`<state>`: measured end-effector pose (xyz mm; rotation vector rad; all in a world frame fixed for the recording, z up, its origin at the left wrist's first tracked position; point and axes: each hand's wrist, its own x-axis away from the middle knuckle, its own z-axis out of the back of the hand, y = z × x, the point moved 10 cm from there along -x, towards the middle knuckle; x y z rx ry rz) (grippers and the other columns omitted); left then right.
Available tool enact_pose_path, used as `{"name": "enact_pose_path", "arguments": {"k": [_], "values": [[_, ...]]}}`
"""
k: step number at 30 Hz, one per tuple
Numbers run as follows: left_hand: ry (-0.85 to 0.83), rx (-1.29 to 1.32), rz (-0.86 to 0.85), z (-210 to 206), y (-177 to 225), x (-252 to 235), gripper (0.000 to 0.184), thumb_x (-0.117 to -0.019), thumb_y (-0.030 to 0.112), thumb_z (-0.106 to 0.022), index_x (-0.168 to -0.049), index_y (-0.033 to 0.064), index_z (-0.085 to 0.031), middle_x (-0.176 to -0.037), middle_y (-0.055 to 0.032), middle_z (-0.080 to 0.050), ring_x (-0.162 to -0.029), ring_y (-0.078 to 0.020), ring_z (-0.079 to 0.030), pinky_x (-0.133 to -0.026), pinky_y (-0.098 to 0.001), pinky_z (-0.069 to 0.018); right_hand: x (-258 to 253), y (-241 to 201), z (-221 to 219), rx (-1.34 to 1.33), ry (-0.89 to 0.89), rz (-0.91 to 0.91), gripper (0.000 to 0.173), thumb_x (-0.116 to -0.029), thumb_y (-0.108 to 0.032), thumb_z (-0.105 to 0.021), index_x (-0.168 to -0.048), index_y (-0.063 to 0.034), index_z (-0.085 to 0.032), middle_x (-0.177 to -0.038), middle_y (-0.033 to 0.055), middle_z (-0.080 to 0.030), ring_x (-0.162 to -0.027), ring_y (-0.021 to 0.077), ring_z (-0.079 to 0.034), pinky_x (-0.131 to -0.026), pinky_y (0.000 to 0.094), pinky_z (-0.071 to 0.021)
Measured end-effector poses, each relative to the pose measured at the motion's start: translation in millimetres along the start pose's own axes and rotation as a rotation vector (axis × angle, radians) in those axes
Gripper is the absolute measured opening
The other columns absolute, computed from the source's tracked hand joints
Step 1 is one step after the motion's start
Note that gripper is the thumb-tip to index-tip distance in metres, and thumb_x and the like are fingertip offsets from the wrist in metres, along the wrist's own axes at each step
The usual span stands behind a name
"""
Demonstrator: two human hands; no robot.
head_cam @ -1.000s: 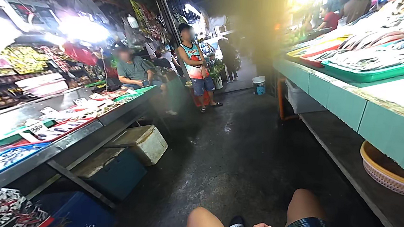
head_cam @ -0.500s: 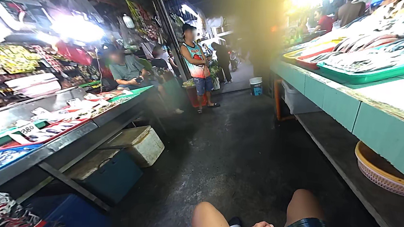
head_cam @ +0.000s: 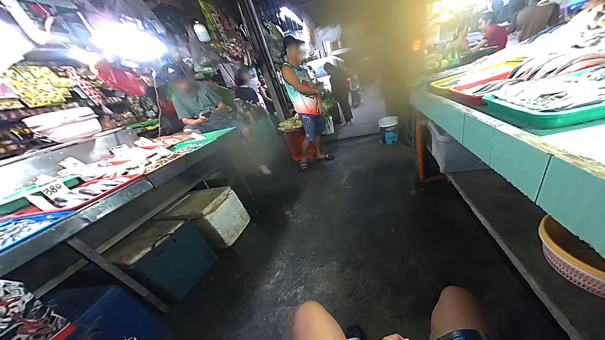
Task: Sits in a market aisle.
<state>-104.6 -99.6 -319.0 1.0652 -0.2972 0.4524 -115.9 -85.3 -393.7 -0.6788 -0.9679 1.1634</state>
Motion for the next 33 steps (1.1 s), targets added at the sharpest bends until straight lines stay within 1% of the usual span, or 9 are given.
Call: {"name": "enact_pose_path", "arguments": {"k": [3,9,11,13,19,26,29,31,33], "values": [[-0.001,-0.016,-0.006,-1.7,8.0,-3.6,0.052,-0.1088,0.048,-0.037,-0.129,0.0102,-0.066,-0.127,-0.0147,-0.067,-0.122,-0.0258,-0.062,-0.108,-0.05,-0.0464,-10.6,27.2,0.2,0.04,0.045,-0.029,0.047,-0.0934,-0.053,-0.065,-0.122,-0.0155,-0.07,-0.122,0.0054,-0.072,-0.119,0.0187,-0.065,-0.108,0.0476,-0.0487],[-0.001,-0.003,-0.011,-3.8,2.0,-4.9,0.052,-0.1085,0.049,-0.038,-0.129,0.0101,-0.066,-0.125,-0.0145,-0.068,-0.12,-0.0254,-0.063,-0.107,-0.0498,-0.0472,-6.0,16.6,0.2,0.028,0.051,0.019,0.045,-0.0941,-0.05,-0.066,-0.121,-0.0143,-0.071,-0.121,0.0057,-0.072,-0.118,0.0178,-0.065,-0.107,0.046,-0.0487],[-0.002,0.022,-0.009,-1.8,-3.2,-1.6,0.051,-0.1082,0.048,-0.038,-0.128,0.0104,-0.066,-0.126,-0.0138,-0.068,-0.12,-0.0246,-0.063,-0.107,-0.0495,-0.0476,-2.4,4.0,-2.0,0.079,0.003,-0.007,0.043,-0.0965,-0.047,-0.063,-0.122,-0.0122,-0.07,-0.121,0.0088,-0.071,-0.118,0.0218,-0.065,-0.107,0.0489,-0.0483],[0.003,0.056,-0.005,0.8,-8.8,2.8,0.051,-0.1081,0.048,-0.039,-0.128,0.0105,-0.067,-0.125,-0.0133,-0.069,-0.119,-0.0239,-0.064,-0.107,-0.0486,-0.0481,7.3,-20.9,-1.6,0.134,-0.077,-0.036,0.041,-0.0983,-0.037,-0.063,-0.122,-0.0046,-0.069,-0.121,0.018,-0.07,-0.116,0.0316,-0.065,-0.105,0.0563,-0.0459],[0.005,0.03,-0.001,3.1,-12.5,6.3,0.052,-0.1081,0.05,-0.038,-0.128,0.0107,-0.067,-0.125,-0.013,-0.068,-0.119,-0.0233,-0.063,-0.106,-0.0481,-0.0477,4.9,-27.1,-7.9,0.146,-0.116,-0.017,0.04,-0.0979,-0.037,-0.064,-0.12,-0.0044,-0.07,-0.118,0.0168,-0.07,-0.113,0.0295,-0.066,-0.103,0.0539,-0.0471],[0.002,0.006,-0.008,-1.7,5.6,-0.9,0.05,-0.1096,0.045,-0.037,-0.128,0.0092,-0.066,-0.127,-0.0151,-0.068,-0.122,-0.0261,-0.062,-0.108,-0.0506,-0.0462,12.0,-18.3,8.1,0.134,-0.034,-0.045,0.041,-0.0986,-0.032,-0.065,-0.128,-0.0027,-0.066,-0.127,0.017,-0.067,-0.123,0.027,-0.062,-0.11,0.0497,-0.0439],[-0.011,-0.001,-0.02,-3.3,7.2,-5.8,0.051,-0.1086,0.048,-0.038,-0.128,0.0103,-0.066,-0.127,-0.0144,-0.067,-0.121,-0.0256,-0.062,-0.107,-0.0502,-0.0468,7.9,-4.4,7.6,0.122,-0.024,-0.046,0.042,-0.0981,-0.038,-0.064,-0.124,-0.006,-0.069,-0.123,0.0148,-0.07,-0.119,0.0272,-0.065,-0.107,0.0522,-0.0465],[-0.013,-0.001,-0.017,-4.4,5.2,-6.3,0.052,-0.1085,0.049,-0.037,-0.128,0.0105,-0.066,-0.127,-0.0142,-0.067,-0.121,-0.0252,-0.062,-0.107,-0.0497,-0.047,12.4,-5.7,8.3,0.054,-0.022,-0.084,0.041,-0.0972,-0.04,-0.065,-0.123,-0.0083,-0.07,-0.122,0.0121,-0.071,-0.118,0.0245,-0.065,-0.107,0.0501,-0.047],[-0.004,0.01,-0.008,-3.5,3.2,-3.8,0.05,-0.1091,0.046,-0.038,-0.128,0.0094,-0.066,-0.127,-0.0152,-0.068,-0.121,-0.0259,-0.063,-0.107,-0.0502,-0.0468,14.9,-13.3,8.2,0.009,-0.018,-0.085,0.04,-0.0982,-0.035,-0.066,-0.126,-0.0066,-0.068,-0.125,0.0125,-0.069,-0.121,0.0225,-0.064,-0.109,0.0466,-0.0458]]}}
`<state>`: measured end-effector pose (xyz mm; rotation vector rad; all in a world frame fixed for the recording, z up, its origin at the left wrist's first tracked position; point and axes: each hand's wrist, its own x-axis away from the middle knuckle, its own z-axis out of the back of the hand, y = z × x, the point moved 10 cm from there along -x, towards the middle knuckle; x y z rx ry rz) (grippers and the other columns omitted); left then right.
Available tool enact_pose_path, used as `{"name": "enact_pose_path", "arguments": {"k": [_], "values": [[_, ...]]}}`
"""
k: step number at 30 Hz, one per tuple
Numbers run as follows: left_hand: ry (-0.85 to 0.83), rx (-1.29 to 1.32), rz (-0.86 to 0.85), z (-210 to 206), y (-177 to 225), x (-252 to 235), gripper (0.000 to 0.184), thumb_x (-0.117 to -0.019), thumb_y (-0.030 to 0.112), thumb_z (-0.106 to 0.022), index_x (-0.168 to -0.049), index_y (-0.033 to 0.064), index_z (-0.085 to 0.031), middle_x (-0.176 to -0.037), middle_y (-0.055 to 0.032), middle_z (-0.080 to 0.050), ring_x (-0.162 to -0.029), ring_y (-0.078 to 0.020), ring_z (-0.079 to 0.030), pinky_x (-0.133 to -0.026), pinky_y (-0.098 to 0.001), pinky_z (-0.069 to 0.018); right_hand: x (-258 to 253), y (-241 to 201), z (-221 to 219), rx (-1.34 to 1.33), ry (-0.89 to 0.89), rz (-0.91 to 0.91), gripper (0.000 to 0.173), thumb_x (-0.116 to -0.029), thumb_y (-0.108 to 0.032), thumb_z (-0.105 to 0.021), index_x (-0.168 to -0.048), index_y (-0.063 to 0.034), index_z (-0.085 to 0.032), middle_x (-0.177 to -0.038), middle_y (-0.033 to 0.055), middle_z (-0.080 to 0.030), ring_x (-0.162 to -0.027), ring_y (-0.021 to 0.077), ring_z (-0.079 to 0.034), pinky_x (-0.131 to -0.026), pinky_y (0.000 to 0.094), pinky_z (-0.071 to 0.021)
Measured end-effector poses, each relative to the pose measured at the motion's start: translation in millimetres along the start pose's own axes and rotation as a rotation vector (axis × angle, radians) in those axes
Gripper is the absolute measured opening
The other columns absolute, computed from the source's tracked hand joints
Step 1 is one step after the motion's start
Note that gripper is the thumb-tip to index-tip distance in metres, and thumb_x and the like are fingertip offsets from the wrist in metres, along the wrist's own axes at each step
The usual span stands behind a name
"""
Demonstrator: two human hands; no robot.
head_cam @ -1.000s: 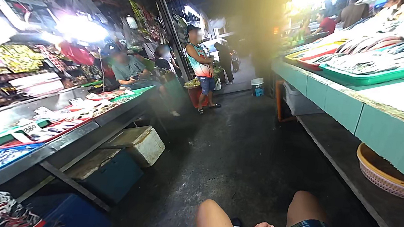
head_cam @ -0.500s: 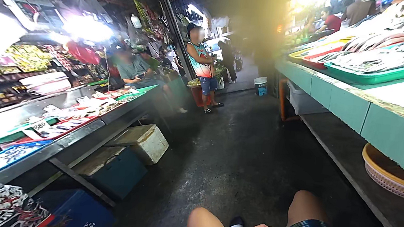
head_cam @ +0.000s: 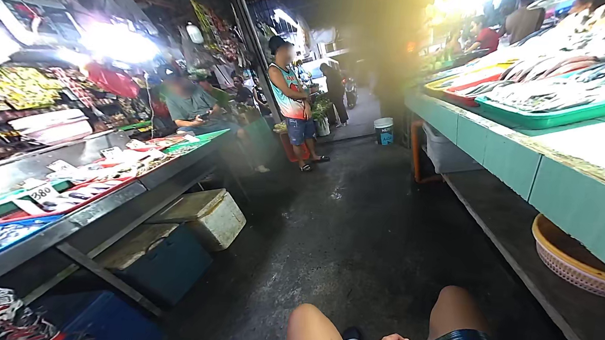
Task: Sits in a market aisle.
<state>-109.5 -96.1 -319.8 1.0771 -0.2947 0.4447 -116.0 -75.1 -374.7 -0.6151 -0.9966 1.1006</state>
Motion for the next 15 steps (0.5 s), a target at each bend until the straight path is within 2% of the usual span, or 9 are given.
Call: {"name": "enact_pose_path", "arguments": {"k": [4,7,10,15], "values": [[0.012,0.02,0.019,4.3,-5.8,8.8,0.05,-0.1096,0.044,-0.037,-0.129,0.0088,-0.066,-0.127,-0.0156,-0.068,-0.121,-0.0262,-0.063,-0.108,-0.0499,-0.0466,-2.1,-15.3,-5.9,0.076,-0.049,0.031,0.04,-0.0995,-0.031,-0.064,-0.128,-0.003,-0.066,-0.126,0.0165,-0.068,-0.121,0.0264,-0.063,-0.108,0.0494,-0.0446],[0.021,0.031,0.025,7.5,-9.7,14.0,0.05,-0.1096,0.044,-0.037,-0.129,0.0084,-0.066,-0.127,-0.0159,-0.068,-0.121,-0.0264,-0.063,-0.107,-0.0498,-0.0468,-4.2,-18.5,-9.3,0.054,-0.045,0.041,0.041,-0.0991,-0.032,-0.064,-0.128,-0.0036,-0.066,-0.127,0.0154,-0.068,-0.123,0.0244,-0.063,-0.11,0.0472,-0.0446],[0.02,0.028,0.006,7.0,-8.0,15.4,0.05,-0.1099,0.044,-0.037,-0.128,0.008,-0.066,-0.127,-0.0157,-0.068,-0.122,-0.0264,-0.062,-0.108,-0.0499,-0.0462,-3.3,-25.2,-11.1,0.118,-0.059,0.125,0.041,-0.1008,-0.031,-0.063,-0.128,-0.0009,-0.065,-0.129,0.0187,-0.067,-0.125,0.0281,-0.061,-0.111,0.0497,-0.0429],[0.005,0.0,0.015,2.9,-0.7,6.5,0.051,-0.1098,0.046,-0.036,-0.129,0.0091,-0.066,-0.128,-0.0148,-0.067,-0.123,-0.0258,-0.062,-0.109,-0.0506,-0.0458,-4.6,-12.3,-2.5,0.149,-0.022,0.122,0.042,-0.1002,-0.034,-0.062,-0.127,-0.0025,-0.066,-0.126,0.0176,-0.068,-0.123,0.0286,-0.062,-0.11,0.0509,-0.0435]]}}
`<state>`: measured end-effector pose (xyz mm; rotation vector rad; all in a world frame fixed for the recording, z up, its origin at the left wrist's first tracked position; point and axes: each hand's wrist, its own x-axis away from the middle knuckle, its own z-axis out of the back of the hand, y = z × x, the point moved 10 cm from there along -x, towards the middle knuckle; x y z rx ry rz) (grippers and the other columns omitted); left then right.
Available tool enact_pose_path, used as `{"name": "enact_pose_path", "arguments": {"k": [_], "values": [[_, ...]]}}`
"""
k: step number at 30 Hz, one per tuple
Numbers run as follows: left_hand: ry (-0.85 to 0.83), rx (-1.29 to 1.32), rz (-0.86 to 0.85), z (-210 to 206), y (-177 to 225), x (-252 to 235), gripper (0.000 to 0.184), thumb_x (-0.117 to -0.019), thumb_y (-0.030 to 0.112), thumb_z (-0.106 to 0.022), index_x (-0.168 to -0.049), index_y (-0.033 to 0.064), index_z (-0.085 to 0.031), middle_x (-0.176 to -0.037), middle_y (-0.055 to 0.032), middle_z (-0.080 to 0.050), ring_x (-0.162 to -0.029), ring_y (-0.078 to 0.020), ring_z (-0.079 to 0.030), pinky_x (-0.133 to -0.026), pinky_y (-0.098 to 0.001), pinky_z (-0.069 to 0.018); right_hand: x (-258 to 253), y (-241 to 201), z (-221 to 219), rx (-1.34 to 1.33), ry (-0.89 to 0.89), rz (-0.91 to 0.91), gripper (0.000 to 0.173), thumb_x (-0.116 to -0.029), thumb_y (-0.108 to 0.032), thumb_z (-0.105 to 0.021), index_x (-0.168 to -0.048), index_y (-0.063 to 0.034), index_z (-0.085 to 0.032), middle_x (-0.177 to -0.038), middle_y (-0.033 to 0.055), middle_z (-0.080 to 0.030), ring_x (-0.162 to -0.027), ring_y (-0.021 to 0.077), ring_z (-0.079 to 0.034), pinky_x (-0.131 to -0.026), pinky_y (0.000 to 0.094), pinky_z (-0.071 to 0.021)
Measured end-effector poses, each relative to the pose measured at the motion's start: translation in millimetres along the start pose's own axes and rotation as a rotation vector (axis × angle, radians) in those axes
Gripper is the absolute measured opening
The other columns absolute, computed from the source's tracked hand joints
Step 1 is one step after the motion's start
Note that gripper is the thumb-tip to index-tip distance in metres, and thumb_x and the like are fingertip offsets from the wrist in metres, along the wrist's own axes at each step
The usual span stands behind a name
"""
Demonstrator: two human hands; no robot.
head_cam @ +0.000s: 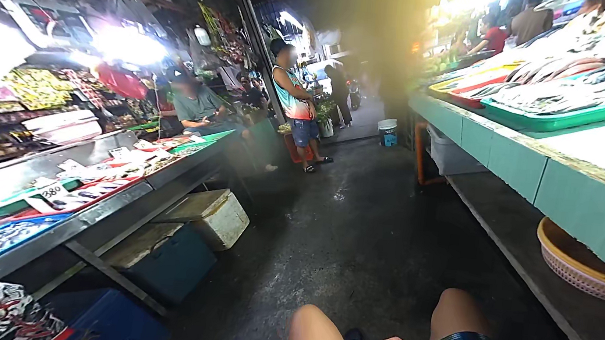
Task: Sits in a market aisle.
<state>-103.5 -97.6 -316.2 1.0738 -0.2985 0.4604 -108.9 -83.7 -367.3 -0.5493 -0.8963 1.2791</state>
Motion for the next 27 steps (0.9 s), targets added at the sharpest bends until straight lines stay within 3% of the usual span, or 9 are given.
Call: {"name": "enact_pose_path", "arguments": {"k": [4,10,14,20,23,27], "values": [[0.005,-0.006,-0.013,-1.0,6.9,-3.8,0.049,-0.1098,0.044,-0.037,-0.127,0.0091,-0.066,-0.125,-0.0145,-0.068,-0.12,-0.0254,-0.063,-0.107,-0.0499,-0.047,1.4,9.0,2.3,0.01,-0.003,-0.072,0.046,-0.0998,-0.036,-0.063,-0.132,-0.0025,-0.064,-0.131,0.0185,-0.066,-0.126,0.03,-0.06,-0.112,0.053,-0.0419],[-0.002,0.023,0.003,-2.9,1.7,-2.6,0.049,-0.1096,0.044,-0.038,-0.129,0.0088,-0.066,-0.125,-0.0156,-0.068,-0.12,-0.0262,-0.063,-0.107,-0.0502,-0.0472,7.6,-0.8,3.8,-0.033,-0.013,-0.092,0.042,-0.1004,-0.033,-0.063,-0.13,-0.0032,-0.065,-0.127,0.0168,-0.067,-0.123,0.0267,-0.062,-0.11,0.0492,-0.0437],[0.011,0.035,0.006,0.8,-11.5,-0.7,0.05,-0.1095,0.045,-0.038,-0.128,0.0087,-0.066,-0.127,-0.015,-0.068,-0.121,-0.0254,-0.063,-0.108,-0.0495,-0.0466,0.3,-7.2,-3.7,0.026,-0.051,-0.055,0.044,-0.1022,-0.036,-0.059,-0.128,-0.0017,-0.065,-0.127,0.0193,-0.067,-0.122,0.0309,-0.062,-0.109,0.0535,-0.0436],[0.006,0.015,-0.008,2.3,-10.1,3.4,0.051,-0.1095,0.046,-0.037,-0.13,0.0082,-0.065,-0.127,-0.0157,-0.067,-0.121,-0.0261,-0.062,-0.107,-0.05,-0.0468,2.8,-20.5,-1.2,0.005,-0.032,0.013,0.043,-0.1027,-0.036,-0.058,-0.129,-0.0021,-0.065,-0.128,0.0178,-0.067,-0.123,0.0273,-0.062,-0.111,0.0486,-0.0427],[-0.006,-0.001,-0.008,0.1,-6.1,-2.4,0.053,-0.1084,0.05,-0.037,-0.129,0.01,-0.065,-0.126,-0.0145,-0.068,-0.121,-0.0255,-0.063,-0.107,-0.0503,-0.0474,9.8,-19.2,8.7,-0.016,0.045,0.027,0.044,-0.1012,-0.04,-0.058,-0.123,-0.0028,-0.068,-0.122,0.0161,-0.07,-0.118,0.0261,-0.064,-0.107,0.0478,-0.0456],[0.004,0.007,0.002,-1.7,5.9,-3.5,0.05,-0.1096,0.045,-0.038,-0.13,0.0092,-0.066,-0.128,-0.0155,-0.067,-0.122,-0.0269,-0.063,-0.108,-0.0512,-0.0462,17.1,-20.7,17.7,-0.009,0.035,-0.062,0.043,-0.1018,-0.031,-0.061,-0.131,0.0006,-0.063,-0.13,0.0199,-0.066,-0.125,0.0284,-0.061,-0.111,0.0478,-0.0422]]}}
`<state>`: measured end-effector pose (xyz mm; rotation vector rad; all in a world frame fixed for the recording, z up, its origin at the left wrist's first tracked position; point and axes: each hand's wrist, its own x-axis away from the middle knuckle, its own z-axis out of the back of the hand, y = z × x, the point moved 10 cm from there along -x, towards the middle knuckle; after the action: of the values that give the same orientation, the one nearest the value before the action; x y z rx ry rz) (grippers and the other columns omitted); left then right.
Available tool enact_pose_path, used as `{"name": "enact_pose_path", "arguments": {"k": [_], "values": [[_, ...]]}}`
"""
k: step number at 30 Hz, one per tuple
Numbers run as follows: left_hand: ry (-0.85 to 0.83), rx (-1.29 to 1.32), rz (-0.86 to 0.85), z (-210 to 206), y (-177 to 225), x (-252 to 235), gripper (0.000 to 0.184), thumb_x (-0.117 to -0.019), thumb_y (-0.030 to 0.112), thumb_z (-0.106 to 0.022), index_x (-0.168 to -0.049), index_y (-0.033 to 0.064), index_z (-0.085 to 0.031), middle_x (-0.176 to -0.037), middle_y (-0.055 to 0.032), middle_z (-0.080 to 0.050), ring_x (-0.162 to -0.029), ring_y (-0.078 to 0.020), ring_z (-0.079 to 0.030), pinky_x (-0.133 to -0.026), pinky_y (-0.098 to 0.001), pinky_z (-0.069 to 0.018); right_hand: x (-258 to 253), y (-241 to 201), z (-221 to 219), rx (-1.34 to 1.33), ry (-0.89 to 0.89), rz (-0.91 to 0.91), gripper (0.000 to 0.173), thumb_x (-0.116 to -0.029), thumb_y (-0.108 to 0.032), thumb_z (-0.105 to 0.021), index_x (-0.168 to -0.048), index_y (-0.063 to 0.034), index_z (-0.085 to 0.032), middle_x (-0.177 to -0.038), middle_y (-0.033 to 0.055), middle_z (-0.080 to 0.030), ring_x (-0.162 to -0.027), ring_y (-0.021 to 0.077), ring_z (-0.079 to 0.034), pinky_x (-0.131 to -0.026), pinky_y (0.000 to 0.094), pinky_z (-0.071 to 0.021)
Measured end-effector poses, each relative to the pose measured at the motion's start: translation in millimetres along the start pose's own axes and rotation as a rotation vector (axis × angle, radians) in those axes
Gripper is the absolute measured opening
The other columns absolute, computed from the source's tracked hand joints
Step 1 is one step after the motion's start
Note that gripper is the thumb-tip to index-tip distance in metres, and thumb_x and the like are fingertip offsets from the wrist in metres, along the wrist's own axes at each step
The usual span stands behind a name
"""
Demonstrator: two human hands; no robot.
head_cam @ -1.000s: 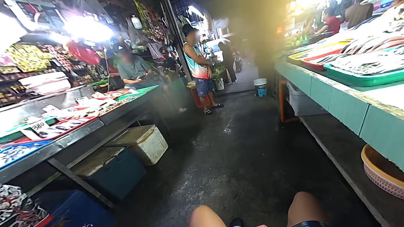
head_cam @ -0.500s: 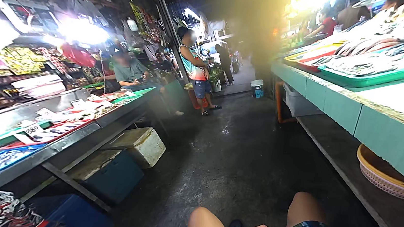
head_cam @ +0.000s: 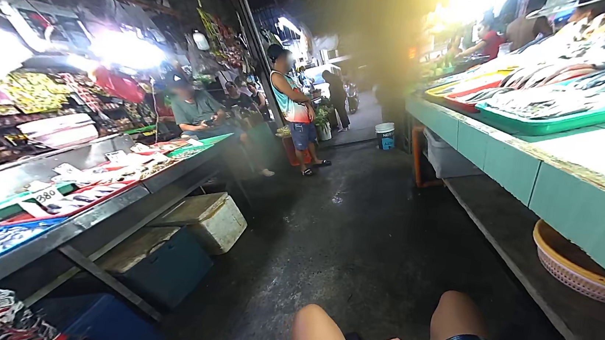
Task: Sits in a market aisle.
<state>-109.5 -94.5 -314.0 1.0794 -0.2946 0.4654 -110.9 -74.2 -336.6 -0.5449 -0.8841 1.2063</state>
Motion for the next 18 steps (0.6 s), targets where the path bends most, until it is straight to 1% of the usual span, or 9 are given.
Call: {"name": "enact_pose_path", "arguments": {"k": [4,7,9,11,15,18], "values": [[-0.003,-0.01,-0.02,-1.7,-1.0,-3.0,0.05,-0.1094,0.045,-0.038,-0.128,0.0084,-0.067,-0.127,-0.0155,-0.068,-0.121,-0.0265,-0.063,-0.108,-0.0508,-0.0465,-4.9,17.0,-7.3,-0.047,-0.007,-0.029,0.041,-0.0995,-0.032,-0.064,-0.129,-0.0031,-0.066,-0.126,0.0163,-0.068,-0.122,0.0258,-0.062,-0.11,0.0477,-0.0439],[0.001,0.007,-0.01,-0.1,-5.0,1.3,0.05,-0.1095,0.044,-0.038,-0.128,0.008,-0.066,-0.128,-0.0162,-0.067,-0.122,-0.0269,-0.062,-0.108,-0.0508,-0.046,-10.1,15.5,-14.4,-0.02,-0.041,-0.001,0.039,-0.1009,-0.031,-0.062,-0.128,-0.0027,-0.066,-0.126,0.0166,-0.068,-0.122,0.0265,-0.062,-0.11,0.048,-0.0438],[0.004,0.013,-0.001,2.1,-8.9,4.4,0.05,-0.1094,0.044,-0.038,-0.129,0.0084,-0.066,-0.128,-0.0155,-0.067,-0.122,-0.0263,-0.062,-0.109,-0.0503,-0.0461,-9.9,6.8,-16.6,-0.001,-0.071,0.023,0.039,-0.102,-0.031,-0.06,-0.127,-0.0017,-0.066,-0.126,0.018,-0.068,-0.121,0.0277,-0.062,-0.108,0.0484,-0.0441],[0.003,0.015,0.0,3.9,-13.0,6.6,0.05,-0.1094,0.044,-0.038,-0.129,0.0084,-0.066,-0.128,-0.015,-0.067,-0.123,-0.0257,-0.062,-0.109,-0.0499,-0.046,-8.1,-2.7,-17.9,0.018,-0.094,0.026,0.039,-0.1026,-0.031,-0.059,-0.127,-0.0008,-0.066,-0.127,0.0192,-0.067,-0.122,0.0293,-0.062,-0.109,0.0497,-0.0432],[0.01,0.023,-0.005,4.9,-17.7,8.4,0.051,-0.1096,0.045,-0.037,-0.129,0.0082,-0.066,-0.128,-0.0152,-0.067,-0.123,-0.026,-0.062,-0.109,-0.0498,-0.046,-15.9,4.1,-22.9,0.015,-0.056,0.037,0.044,-0.1016,-0.035,-0.06,-0.129,-0.0015,-0.065,-0.128,0.0191,-0.067,-0.124,0.0289,-0.062,-0.11,0.0513,-0.0436],[0.003,0.005,-0.008,3.4,-12.0,7.6,0.051,-0.1096,0.045,-0.036,-0.13,0.0085,-0.066,-0.129,-0.0153,-0.067,-0.123,-0.0262,-0.062,-0.109,-0.0504,-0.0459,-11.2,3.8,-17.1,-0.069,-0.024,0.046,0.042,-0.1014,-0.033,-0.061,-0.129,-0.0022,-0.065,-0.127,0.016,-0.067,-0.122,0.0235,-0.062,-0.11,0.0447,-0.044]]}}
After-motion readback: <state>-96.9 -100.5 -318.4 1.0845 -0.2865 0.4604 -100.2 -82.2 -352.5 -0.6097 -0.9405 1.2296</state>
